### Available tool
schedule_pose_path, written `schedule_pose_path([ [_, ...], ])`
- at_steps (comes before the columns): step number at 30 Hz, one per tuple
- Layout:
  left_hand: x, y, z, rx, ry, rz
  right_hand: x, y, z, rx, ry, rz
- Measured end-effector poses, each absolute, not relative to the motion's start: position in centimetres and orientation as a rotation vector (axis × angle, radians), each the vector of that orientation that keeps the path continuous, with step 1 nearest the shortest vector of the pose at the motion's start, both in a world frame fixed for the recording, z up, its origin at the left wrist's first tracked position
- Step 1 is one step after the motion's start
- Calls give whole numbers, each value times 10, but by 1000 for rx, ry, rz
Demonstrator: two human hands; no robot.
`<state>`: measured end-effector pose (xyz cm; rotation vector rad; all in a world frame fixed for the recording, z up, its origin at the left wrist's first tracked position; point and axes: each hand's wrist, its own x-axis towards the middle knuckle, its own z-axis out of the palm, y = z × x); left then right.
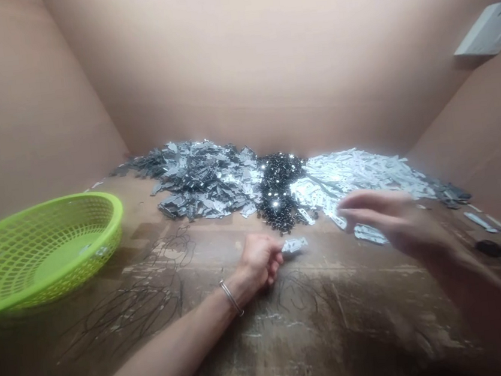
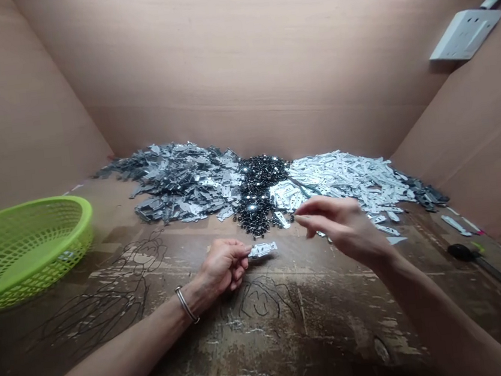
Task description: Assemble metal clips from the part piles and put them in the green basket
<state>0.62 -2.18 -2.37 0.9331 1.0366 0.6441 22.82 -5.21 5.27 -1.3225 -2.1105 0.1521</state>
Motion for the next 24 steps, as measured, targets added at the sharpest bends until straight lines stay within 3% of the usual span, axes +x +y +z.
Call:
schedule_pose_path([
  [4, 4, -18, -30, 968, 1023, 656, 232, -8, 21, -1632, -2188, 142],
  [10, 6, -18, -26, 930, 1029, 635, 236, 20, -15, -1748, -2308, 62],
  [24, 6, -18, -31, 928, 998, 661, 243, 14, -7, -1721, -2472, -52],
])
